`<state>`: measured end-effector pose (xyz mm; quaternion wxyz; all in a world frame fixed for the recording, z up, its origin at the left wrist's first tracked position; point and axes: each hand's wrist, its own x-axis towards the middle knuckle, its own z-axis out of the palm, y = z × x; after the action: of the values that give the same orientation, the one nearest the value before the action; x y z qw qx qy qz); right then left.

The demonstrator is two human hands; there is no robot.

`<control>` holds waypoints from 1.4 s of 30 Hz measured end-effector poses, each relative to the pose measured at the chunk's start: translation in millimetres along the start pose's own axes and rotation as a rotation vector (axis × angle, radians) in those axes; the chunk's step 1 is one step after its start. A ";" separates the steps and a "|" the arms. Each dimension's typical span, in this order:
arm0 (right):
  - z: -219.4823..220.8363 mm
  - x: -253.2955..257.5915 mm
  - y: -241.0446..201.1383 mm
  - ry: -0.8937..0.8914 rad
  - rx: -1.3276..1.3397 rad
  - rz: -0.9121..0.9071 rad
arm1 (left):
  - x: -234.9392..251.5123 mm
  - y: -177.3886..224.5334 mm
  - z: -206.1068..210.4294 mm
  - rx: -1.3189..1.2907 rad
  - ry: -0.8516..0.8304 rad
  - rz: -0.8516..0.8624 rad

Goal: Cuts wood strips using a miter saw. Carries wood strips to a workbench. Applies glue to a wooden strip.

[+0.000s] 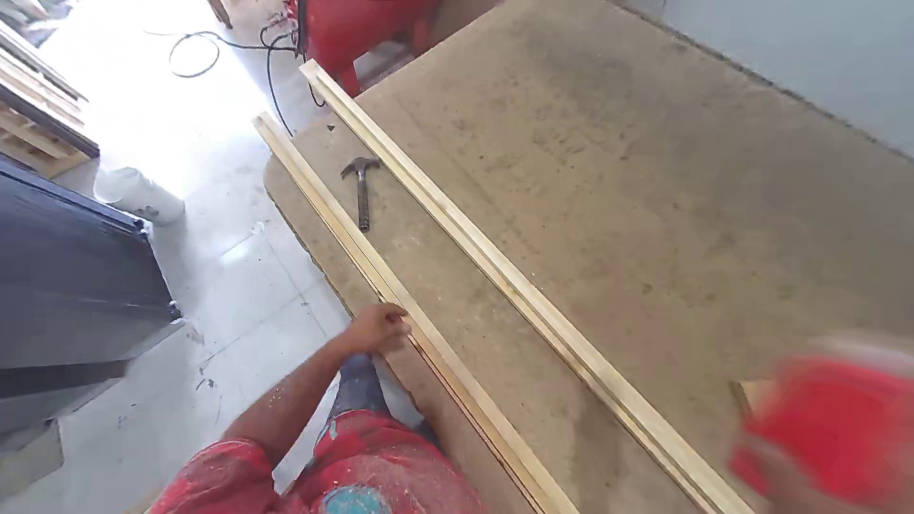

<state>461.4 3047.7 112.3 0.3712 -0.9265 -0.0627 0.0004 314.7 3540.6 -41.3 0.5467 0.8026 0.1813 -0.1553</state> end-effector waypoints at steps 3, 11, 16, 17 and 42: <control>100.1 57.7 -57.3 -0.444 -0.405 0.051 | 55.4 -45.1 -113.3 0.010 0.293 -0.043; 290.1 267.3 -346.1 -0.385 -0.219 -0.392 | 197.7 -195.2 -335.1 0.486 0.699 0.080; 440.4 403.4 -458.7 -0.376 0.738 -0.614 | 213.1 -219.8 -345.6 0.550 0.717 0.221; 495.1 416.0 -488.6 -0.369 0.861 -0.575 | 214.0 -220.3 -344.7 0.539 0.735 0.228; 894.3 542.6 -627.8 -0.513 0.678 -0.295 | 217.9 -231.1 -344.6 0.445 0.809 0.280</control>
<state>884.8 4175.8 -78.9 0.6225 -0.7035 -0.2805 0.1974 418.9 3966.6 -206.6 0.2627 0.9128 0.2320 0.2096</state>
